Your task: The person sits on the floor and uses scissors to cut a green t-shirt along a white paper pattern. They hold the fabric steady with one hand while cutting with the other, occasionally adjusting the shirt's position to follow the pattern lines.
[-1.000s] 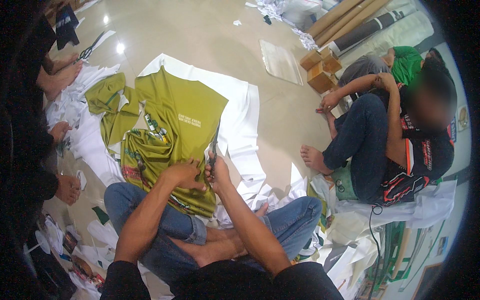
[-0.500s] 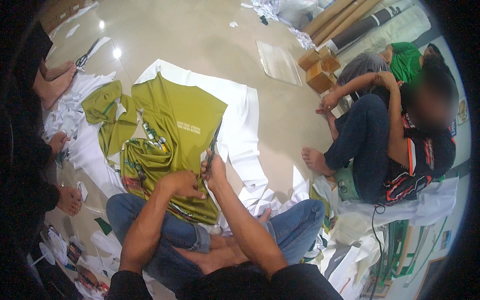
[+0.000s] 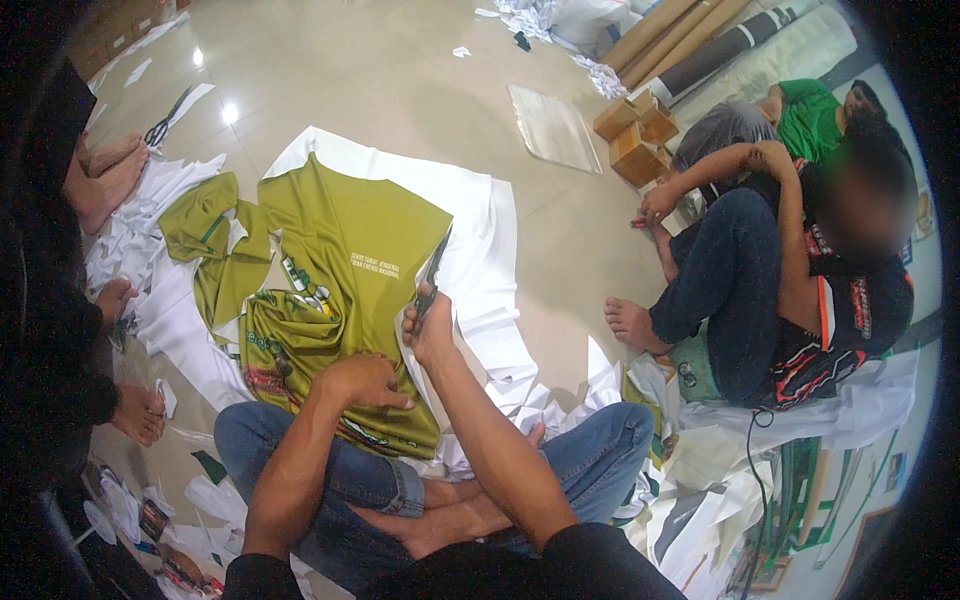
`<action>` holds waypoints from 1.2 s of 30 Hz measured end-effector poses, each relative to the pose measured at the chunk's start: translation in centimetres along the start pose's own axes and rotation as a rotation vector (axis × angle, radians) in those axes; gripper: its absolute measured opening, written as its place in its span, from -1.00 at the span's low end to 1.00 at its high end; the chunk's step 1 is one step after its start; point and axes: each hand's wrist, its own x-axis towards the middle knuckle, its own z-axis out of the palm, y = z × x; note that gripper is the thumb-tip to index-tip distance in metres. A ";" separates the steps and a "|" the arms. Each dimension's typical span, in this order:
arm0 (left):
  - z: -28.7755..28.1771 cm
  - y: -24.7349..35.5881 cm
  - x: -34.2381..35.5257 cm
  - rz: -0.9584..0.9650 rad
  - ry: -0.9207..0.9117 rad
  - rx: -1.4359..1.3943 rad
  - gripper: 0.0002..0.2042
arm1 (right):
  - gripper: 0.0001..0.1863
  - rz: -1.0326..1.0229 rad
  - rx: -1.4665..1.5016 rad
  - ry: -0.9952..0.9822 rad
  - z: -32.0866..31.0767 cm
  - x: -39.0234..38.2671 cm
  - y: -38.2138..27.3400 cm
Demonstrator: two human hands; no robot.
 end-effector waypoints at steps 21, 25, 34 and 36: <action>-1.1 0.9 -0.1 -0.072 -0.091 -0.050 -0.21 | -0.56 -0.052 -0.048 0.055 -0.1 4.7 -4.5; -0.6 0.7 0.1 -0.072 -0.056 -0.042 -0.22 | -0.61 0.026 -0.076 0.070 0.0 5.7 -7.7; -1.2 1.2 -0.3 -0.096 -0.077 -0.034 -0.24 | -0.72 -0.019 -0.186 0.063 -0.6 7.0 -10.7; -1.3 1.4 -0.3 -0.093 -0.080 -0.030 -0.23 | -0.72 -0.026 -0.229 0.074 -0.7 8.0 -11.8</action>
